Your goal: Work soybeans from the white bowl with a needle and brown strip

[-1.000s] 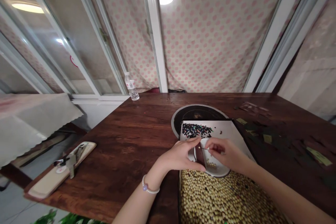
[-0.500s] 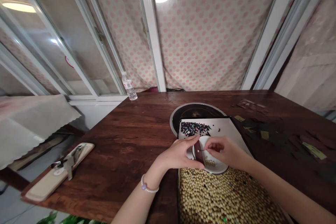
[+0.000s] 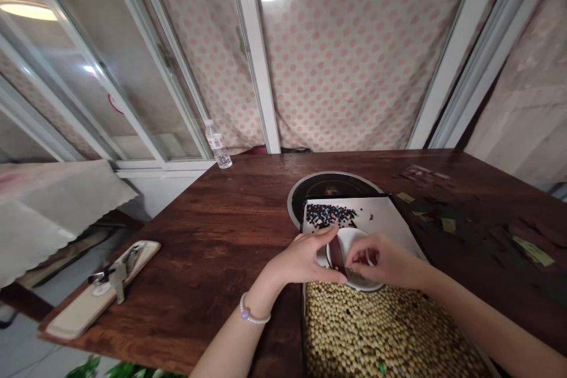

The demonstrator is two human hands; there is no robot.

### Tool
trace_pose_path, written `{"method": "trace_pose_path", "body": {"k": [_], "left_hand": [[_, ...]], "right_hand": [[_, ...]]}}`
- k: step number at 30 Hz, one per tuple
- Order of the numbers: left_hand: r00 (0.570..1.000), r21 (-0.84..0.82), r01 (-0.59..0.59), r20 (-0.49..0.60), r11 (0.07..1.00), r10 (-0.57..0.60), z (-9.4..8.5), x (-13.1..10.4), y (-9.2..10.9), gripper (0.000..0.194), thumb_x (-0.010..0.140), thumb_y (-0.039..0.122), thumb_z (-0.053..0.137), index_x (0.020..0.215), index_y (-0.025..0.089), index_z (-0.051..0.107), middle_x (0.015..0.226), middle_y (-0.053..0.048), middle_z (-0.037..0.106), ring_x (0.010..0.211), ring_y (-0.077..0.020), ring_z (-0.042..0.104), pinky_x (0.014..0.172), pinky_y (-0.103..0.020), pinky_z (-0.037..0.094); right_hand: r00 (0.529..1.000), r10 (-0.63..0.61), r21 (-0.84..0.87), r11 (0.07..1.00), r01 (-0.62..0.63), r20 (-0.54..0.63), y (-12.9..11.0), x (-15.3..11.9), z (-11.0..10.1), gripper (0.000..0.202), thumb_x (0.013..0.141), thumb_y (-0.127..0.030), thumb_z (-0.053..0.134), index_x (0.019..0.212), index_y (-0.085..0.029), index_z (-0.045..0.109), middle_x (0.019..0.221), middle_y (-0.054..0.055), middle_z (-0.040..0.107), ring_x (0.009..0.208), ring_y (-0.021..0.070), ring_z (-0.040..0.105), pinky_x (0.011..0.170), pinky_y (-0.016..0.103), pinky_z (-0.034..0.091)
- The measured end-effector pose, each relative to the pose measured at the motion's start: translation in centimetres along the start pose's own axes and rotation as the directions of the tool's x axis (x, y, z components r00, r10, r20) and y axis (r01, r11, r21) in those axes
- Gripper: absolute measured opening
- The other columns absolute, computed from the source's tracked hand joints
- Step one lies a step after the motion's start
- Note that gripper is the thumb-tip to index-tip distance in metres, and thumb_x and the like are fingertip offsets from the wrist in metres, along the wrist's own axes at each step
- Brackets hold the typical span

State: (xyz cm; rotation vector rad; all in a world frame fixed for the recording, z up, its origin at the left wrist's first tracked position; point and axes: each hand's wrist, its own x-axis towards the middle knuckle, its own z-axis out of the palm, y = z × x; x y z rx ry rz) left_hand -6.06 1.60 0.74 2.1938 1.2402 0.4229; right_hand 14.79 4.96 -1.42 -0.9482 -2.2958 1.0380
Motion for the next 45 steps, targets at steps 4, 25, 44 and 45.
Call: {"method": "trace_pose_path", "body": {"k": [4, 25, 44, 45], "left_hand": [[1.000, 0.001, 0.006, -0.009, 1.000, -0.006, 0.03, 0.01, 0.00, 0.099, 0.061, 0.061, 0.071, 0.142, 0.018, 0.033, 0.147, -0.014, 0.035, 0.135, -0.0327, 0.032, 0.112, -0.047, 0.024], [1.000, -0.002, 0.011, 0.003, 1.000, -0.011, -0.13, 0.04, 0.14, 0.100, 0.061, 0.059, 0.073, 0.142, 0.016, 0.033, 0.146, -0.014, 0.035, 0.136, -0.0302, 0.032, 0.113, -0.044, 0.023], [1.000, -0.028, 0.001, -0.002, 1.000, -0.001, -0.07, 0.11, 0.08, 0.100, 0.060, 0.061, 0.072, 0.142, 0.019, 0.033, 0.146, -0.014, 0.036, 0.136, -0.0329, 0.030, 0.112, -0.048, 0.024], [1.000, -0.027, 0.003, -0.002, 1.000, -0.003, -0.07, 0.12, 0.07, 0.100, 0.060, 0.061, 0.072, 0.142, 0.019, 0.033, 0.146, -0.014, 0.036, 0.136, -0.0331, 0.030, 0.112, -0.048, 0.024]], "right_hand": [[0.992, 0.019, -0.018, 1.000, -0.021, -0.122, 0.16, 0.02, 0.08, 0.018, 0.071, -0.012, 0.053, 0.073, -0.019, 0.069, 0.062, -0.001, 0.065, 0.052, 0.0097, 0.049, 0.050, 0.021, 0.037], [0.998, -0.009, -0.020, 1.000, 0.008, -0.068, 0.29, 0.02, 0.25, 0.015, 0.070, -0.012, 0.055, 0.072, -0.018, 0.069, 0.062, -0.001, 0.063, 0.054, 0.0102, 0.051, 0.050, 0.021, 0.038], [0.995, 0.011, -0.026, 1.000, -0.014, -0.095, 0.44, 0.08, 0.48, 0.012, 0.074, -0.015, 0.055, 0.078, -0.018, 0.066, 0.067, 0.000, 0.066, 0.053, 0.0097, 0.052, 0.050, 0.021, 0.040], [0.995, 0.008, -0.025, 1.000, -0.011, -0.099, 0.33, 0.07, 0.46, 0.012, 0.075, -0.015, 0.054, 0.076, -0.018, 0.066, 0.067, 0.000, 0.066, 0.053, 0.0098, 0.053, 0.051, 0.021, 0.040]]}}
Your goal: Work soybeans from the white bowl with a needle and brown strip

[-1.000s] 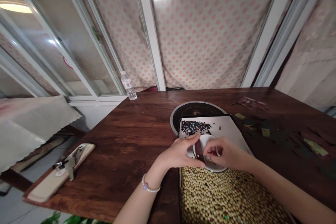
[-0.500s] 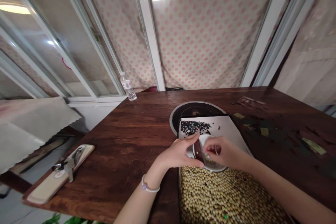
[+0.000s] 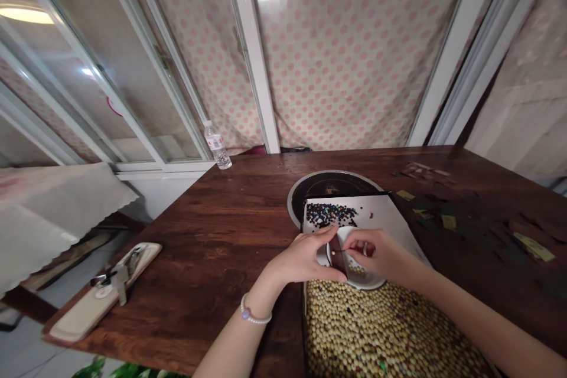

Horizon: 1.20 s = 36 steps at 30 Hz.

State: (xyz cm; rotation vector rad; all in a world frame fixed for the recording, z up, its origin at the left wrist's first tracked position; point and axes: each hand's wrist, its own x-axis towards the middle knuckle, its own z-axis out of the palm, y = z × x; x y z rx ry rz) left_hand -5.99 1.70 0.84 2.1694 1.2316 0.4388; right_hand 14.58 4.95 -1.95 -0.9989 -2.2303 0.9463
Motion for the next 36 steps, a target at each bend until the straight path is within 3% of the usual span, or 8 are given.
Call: {"method": "trace_pose_path", "body": {"k": [10, 24, 36], "left_hand": [[1.000, 0.003, -0.008, 0.019, 1.000, 0.008, -0.05, 0.05, 0.02, 0.102, 0.060, 0.062, 0.071, 0.142, 0.016, 0.032, 0.147, -0.016, 0.033, 0.136, -0.0313, 0.031, 0.113, -0.046, 0.023], [1.000, -0.029, -0.014, -0.001, 0.999, 0.014, 0.05, 0.00, -0.03, 0.097, 0.061, 0.060, 0.072, 0.142, 0.023, 0.033, 0.148, -0.011, 0.033, 0.136, -0.0309, 0.031, 0.113, -0.048, 0.022], [1.000, -0.014, 0.011, 0.011, 1.000, -0.011, -0.06, -0.01, 0.26, 0.099, 0.061, 0.060, 0.072, 0.142, 0.021, 0.032, 0.148, -0.012, 0.031, 0.137, -0.0299, 0.029, 0.113, -0.046, 0.021]], "right_hand": [[0.997, 0.023, 0.075, 0.997, -0.017, -0.080, -0.17, 0.05, -0.39, 0.012, 0.075, -0.018, 0.056, 0.074, -0.019, 0.067, 0.072, 0.002, 0.069, 0.064, 0.0135, 0.060, 0.054, 0.023, 0.044], [0.992, 0.062, 0.175, 0.984, -0.041, -0.112, 0.08, -0.01, -0.64, 0.010, 0.070, -0.017, 0.062, 0.066, -0.020, 0.071, 0.071, 0.003, 0.072, 0.069, 0.0169, 0.065, 0.062, 0.027, 0.050], [1.000, 0.025, 0.108, 0.994, -0.026, 0.015, 0.07, -0.21, -0.60, 0.017, 0.068, -0.009, 0.056, 0.066, -0.019, 0.070, 0.068, 0.002, 0.069, 0.064, 0.0153, 0.062, 0.060, 0.025, 0.046]]}}
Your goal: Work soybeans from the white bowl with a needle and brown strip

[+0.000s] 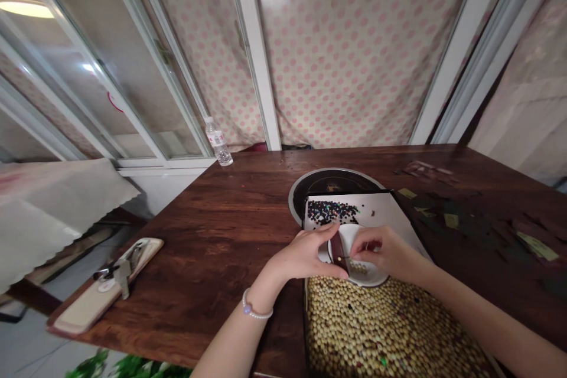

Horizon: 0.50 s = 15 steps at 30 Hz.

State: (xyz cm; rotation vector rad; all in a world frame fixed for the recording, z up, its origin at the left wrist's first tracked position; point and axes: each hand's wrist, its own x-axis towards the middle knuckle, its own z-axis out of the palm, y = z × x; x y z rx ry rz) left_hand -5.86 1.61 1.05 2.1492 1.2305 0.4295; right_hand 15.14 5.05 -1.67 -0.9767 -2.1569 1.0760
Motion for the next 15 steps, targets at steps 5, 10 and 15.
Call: {"method": "trace_pose_path", "body": {"k": [5, 10, 15], "left_hand": [[1.000, -0.002, -0.010, -0.006, 1.000, 0.010, 0.04, 0.00, -0.09, 0.100, 0.060, 0.061, 0.072, 0.142, 0.020, 0.032, 0.148, -0.013, 0.032, 0.137, -0.0296, 0.031, 0.113, -0.045, 0.022], [1.000, 0.013, 0.001, 0.003, 1.000, -0.001, -0.01, -0.02, -0.10, 0.101, 0.060, 0.061, 0.072, 0.142, 0.017, 0.032, 0.148, -0.014, 0.031, 0.137, -0.0301, 0.030, 0.114, -0.045, 0.021], [1.000, 0.011, -0.024, 0.010, 1.000, 0.024, -0.07, 0.05, -0.20, 0.098, 0.063, 0.059, 0.071, 0.142, 0.016, 0.032, 0.148, -0.015, 0.031, 0.137, -0.0287, 0.030, 0.114, -0.043, 0.021]], "right_hand": [[0.998, -0.013, -0.041, 0.999, 0.011, -0.059, 0.05, 0.09, 0.06, 0.019, 0.069, -0.009, 0.054, 0.068, -0.020, 0.070, 0.071, 0.002, 0.070, 0.066, 0.0156, 0.062, 0.058, 0.025, 0.046], [1.000, 0.000, -0.026, 1.000, 0.000, 0.022, -0.14, 0.01, 0.00, 0.017, 0.068, -0.009, 0.056, 0.064, -0.019, 0.069, 0.066, 0.001, 0.068, 0.062, 0.0140, 0.059, 0.058, 0.024, 0.044], [1.000, 0.008, -0.008, 1.000, -0.009, -0.013, -0.03, 0.07, 0.02, 0.017, 0.069, -0.009, 0.055, 0.067, -0.018, 0.069, 0.067, 0.002, 0.069, 0.063, 0.0144, 0.059, 0.058, 0.025, 0.043]]}}
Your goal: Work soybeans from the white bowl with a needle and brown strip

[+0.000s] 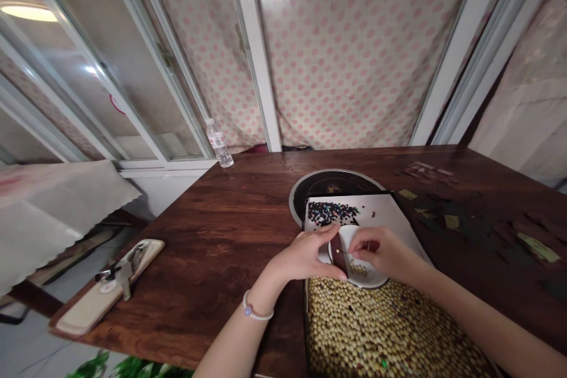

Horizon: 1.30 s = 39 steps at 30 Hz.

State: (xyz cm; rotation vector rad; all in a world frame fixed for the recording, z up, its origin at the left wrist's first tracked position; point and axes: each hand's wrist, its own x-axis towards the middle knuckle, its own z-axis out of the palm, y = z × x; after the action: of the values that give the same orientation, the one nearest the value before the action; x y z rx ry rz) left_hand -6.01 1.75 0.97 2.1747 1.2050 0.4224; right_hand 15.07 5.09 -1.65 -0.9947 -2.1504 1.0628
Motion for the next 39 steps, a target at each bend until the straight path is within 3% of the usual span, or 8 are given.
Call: {"method": "trace_pose_path", "body": {"k": [3, 7, 12, 16, 21, 25, 29, 39], "left_hand": [[1.000, 0.002, 0.003, -0.002, 1.000, -0.003, 0.01, 0.00, -0.11, 0.096, 0.064, 0.058, 0.071, 0.142, 0.017, 0.033, 0.148, -0.014, 0.031, 0.137, -0.0300, 0.029, 0.113, -0.045, 0.021], [1.000, -0.011, -0.003, 0.002, 1.000, 0.003, 0.05, -0.05, -0.26, 0.095, 0.065, 0.057, 0.071, 0.142, 0.018, 0.032, 0.149, -0.014, 0.030, 0.137, -0.0302, 0.029, 0.113, -0.046, 0.020], [1.000, -0.037, -0.011, -0.011, 0.999, 0.010, 0.17, -0.02, -0.51, 0.096, 0.062, 0.054, 0.074, 0.142, 0.019, 0.033, 0.147, -0.013, 0.033, 0.137, -0.0301, 0.029, 0.114, -0.046, 0.020], [1.000, -0.048, -0.016, -0.012, 0.999, 0.016, 0.15, -0.01, -0.57, 0.096, 0.062, 0.053, 0.075, 0.141, 0.017, 0.034, 0.146, -0.013, 0.035, 0.137, -0.0298, 0.030, 0.114, -0.045, 0.021], [0.999, -0.084, -0.032, -0.015, 0.996, 0.031, 0.08, -0.08, -0.69, 0.095, 0.062, 0.049, 0.076, 0.141, 0.016, 0.034, 0.147, -0.013, 0.034, 0.136, -0.0290, 0.031, 0.114, -0.043, 0.022], [0.999, -0.109, -0.042, -0.023, 0.993, 0.039, 0.17, -0.06, -0.89, 0.096, 0.061, 0.046, 0.078, 0.141, 0.016, 0.035, 0.147, -0.013, 0.032, 0.136, -0.0296, 0.032, 0.114, -0.042, 0.023], [0.999, -0.111, -0.031, -0.025, 0.993, 0.029, 0.17, -0.04, -0.73, 0.097, 0.061, 0.047, 0.078, 0.141, 0.018, 0.034, 0.147, -0.013, 0.033, 0.136, -0.0306, 0.032, 0.113, -0.045, 0.024], [1.000, -0.051, 0.020, -0.009, 0.999, -0.021, -0.12, -0.17, 0.01, 0.098, 0.061, 0.053, 0.076, 0.142, 0.020, 0.033, 0.148, -0.011, 0.033, 0.137, -0.0310, 0.030, 0.114, -0.047, 0.020]], "right_hand": [[0.996, 0.016, 0.064, 0.998, -0.022, 0.086, 0.07, -0.01, -0.08, 0.014, 0.067, -0.010, 0.058, 0.065, -0.018, 0.069, 0.063, 0.001, 0.067, 0.059, 0.0137, 0.058, 0.056, 0.024, 0.043], [0.998, -0.005, -0.017, 1.000, 0.004, -0.064, -0.20, 0.02, -0.07, 0.017, 0.070, -0.010, 0.055, 0.066, -0.018, 0.070, 0.068, 0.002, 0.069, 0.063, 0.0147, 0.059, 0.059, 0.026, 0.043], [0.991, -0.021, 0.027, 0.999, 0.017, 0.134, -0.56, 0.01, -0.15, 0.015, 0.068, -0.011, 0.059, 0.065, -0.019, 0.072, 0.063, 0.001, 0.069, 0.058, 0.0137, 0.059, 0.055, 0.024, 0.042], [0.999, -0.003, -0.053, 0.999, 0.000, -0.053, -0.22, 0.22, -0.02, 0.018, 0.072, -0.013, 0.055, 0.071, -0.018, 0.073, 0.073, 0.004, 0.071, 0.064, 0.0148, 0.061, 0.059, 0.025, 0.043], [0.992, -0.051, 0.001, 0.999, 0.051, 0.117, -0.49, 0.04, -0.09, 0.016, 0.071, -0.012, 0.057, 0.068, -0.018, 0.072, 0.065, 0.002, 0.069, 0.059, 0.0131, 0.057, 0.056, 0.024, 0.041], [1.000, 0.011, -0.039, 0.999, -0.011, 0.017, -0.67, -0.07, -0.10, 0.017, 0.072, -0.013, 0.055, 0.071, -0.017, 0.071, 0.069, 0.002, 0.070, 0.059, 0.0129, 0.056, 0.056, 0.024, 0.040], [0.994, 0.007, 0.024, 1.000, -0.010, 0.112, -0.58, -0.01, -0.07, 0.015, 0.071, -0.013, 0.056, 0.069, -0.017, 0.070, 0.065, 0.001, 0.067, 0.059, 0.0132, 0.055, 0.056, 0.024, 0.038], [0.997, 0.004, 0.037, 0.999, -0.007, 0.082, -0.39, 0.06, -0.32, 0.014, 0.072, -0.012, 0.053, 0.068, -0.016, 0.066, 0.065, 0.001, 0.064, 0.061, 0.0132, 0.053, 0.057, 0.024, 0.037]]}}
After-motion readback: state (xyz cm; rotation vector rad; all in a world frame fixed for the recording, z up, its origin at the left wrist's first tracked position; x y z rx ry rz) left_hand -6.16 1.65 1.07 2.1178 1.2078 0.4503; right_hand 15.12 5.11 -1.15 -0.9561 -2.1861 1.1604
